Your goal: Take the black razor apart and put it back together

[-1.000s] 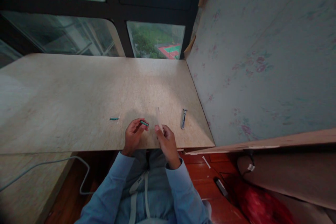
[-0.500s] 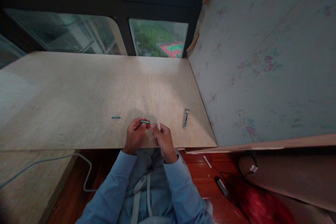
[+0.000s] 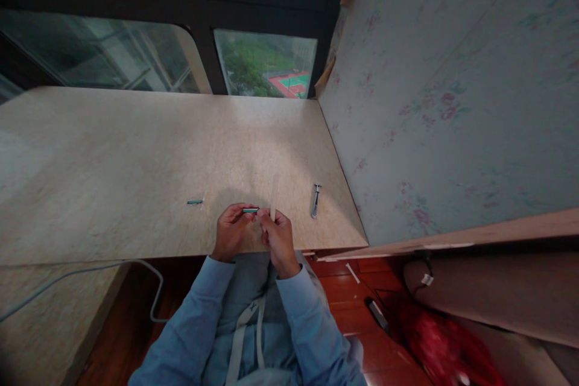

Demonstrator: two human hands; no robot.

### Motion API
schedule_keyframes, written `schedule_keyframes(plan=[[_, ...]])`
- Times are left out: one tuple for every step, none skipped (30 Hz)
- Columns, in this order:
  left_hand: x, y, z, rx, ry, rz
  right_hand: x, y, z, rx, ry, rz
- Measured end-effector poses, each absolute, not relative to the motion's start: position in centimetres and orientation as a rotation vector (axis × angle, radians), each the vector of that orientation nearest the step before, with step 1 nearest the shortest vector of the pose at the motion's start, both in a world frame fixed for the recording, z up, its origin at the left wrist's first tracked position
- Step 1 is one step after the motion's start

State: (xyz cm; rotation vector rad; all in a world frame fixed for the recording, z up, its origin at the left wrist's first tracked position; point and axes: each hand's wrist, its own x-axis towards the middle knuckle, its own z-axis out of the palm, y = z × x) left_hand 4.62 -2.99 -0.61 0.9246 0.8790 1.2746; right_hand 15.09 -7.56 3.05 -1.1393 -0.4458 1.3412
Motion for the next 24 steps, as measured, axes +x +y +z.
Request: schedule_keyframes(plan=[[4.6, -3.0, -0.6, 0.926, 0.881, 1.272, 15.1, -7.6, 3.1, -1.141, -0.441, 1.335], [4.6, -3.1, -0.5, 0.929, 0.883, 1.269, 15.1, -7.6, 3.1, -1.145, -0.437, 1.326], [4.6, -3.1, -0.5, 0.933, 0.885, 1.262, 15.1, -7.6, 3.1, -1.146, -0.434, 1.318], [4.6, -3.1, -0.4, 0.937, 0.884, 1.255, 15.2, -7.7, 3.1, -1.144, -0.433, 1.313], [4.6, -3.2, -0.3, 0.941, 0.878, 1.245, 15.2, -7.7, 3.2, -1.136, -0.434, 1.311], [4.5, -3.2, -0.2, 0.942, 0.864, 1.236, 15.3, -7.7, 3.2, -1.125, -0.435, 1.313], [4.5, -3.2, -0.2, 0.940, 0.840, 1.226, 15.3, -7.8, 3.2, -1.112, -0.435, 1.318], [4.4, -3.2, -0.1, 0.932, 0.808, 1.213, 15.4, -7.8, 3.2, -1.100, -0.434, 1.327], [4.3, -3.2, -0.1, 0.913, 0.766, 1.194, 15.5, -7.8, 3.2, -1.089, -0.433, 1.336], [4.2, -3.1, -0.1, 0.883, 0.715, 1.165, 15.5, -7.8, 3.2, -1.081, -0.434, 1.343], [4.1, -3.1, -0.1, 0.846, 0.659, 1.123, 15.5, -7.8, 3.2, -1.075, -0.438, 1.351], [4.0, -3.0, -0.1, 0.807, 0.604, 1.069, 15.5, -7.8, 3.2, -1.074, -0.447, 1.360], [3.9, -3.0, -0.2, 0.774, 0.553, 1.013, 15.5, -7.8, 3.2, -1.076, -0.459, 1.368], [3.8, -3.0, -0.2, 0.750, 0.508, 0.964, 15.5, -7.8, 3.2, -1.079, -0.469, 1.374], [3.8, -3.0, -0.3, 0.736, 0.472, 0.927, 15.5, -7.8, 3.2, -1.082, -0.477, 1.382], [3.7, -3.0, -0.3, 0.734, 0.446, 0.902, 15.5, -7.8, 3.2, -1.084, -0.485, 1.392], [3.7, -3.0, -0.4, 0.736, 0.429, 0.890, 15.5, -7.8, 3.3, -1.085, -0.492, 1.398], [3.6, -3.0, -0.4, 0.740, 0.416, 0.885, 15.5, -7.8, 3.3, -1.084, -0.499, 1.401], [3.6, -3.1, -0.5, 0.745, 0.406, 0.882, 15.5, -7.8, 3.4, -1.083, -0.504, 1.402], [3.6, -3.1, -0.5, 0.749, 0.398, 0.879, 15.5, -7.8, 3.5, -1.083, -0.508, 1.401], [3.6, -3.1, -0.5, 0.754, 0.392, 0.880, 15.6, -7.9, 3.7, -1.082, -0.509, 1.399], [3.6, -3.2, -0.5, 0.761, 0.388, 0.885, 15.6, -7.9, 3.8, -1.079, -0.508, 1.398], [3.6, -3.3, -0.5, 0.769, 0.385, 0.887, 15.5, -7.9, 3.9, -1.076, -0.506, 1.399], [3.6, -3.3, -0.4, 0.780, 0.379, 0.885, 15.5, -8.0, 3.9, -1.074, -0.503, 1.402]])
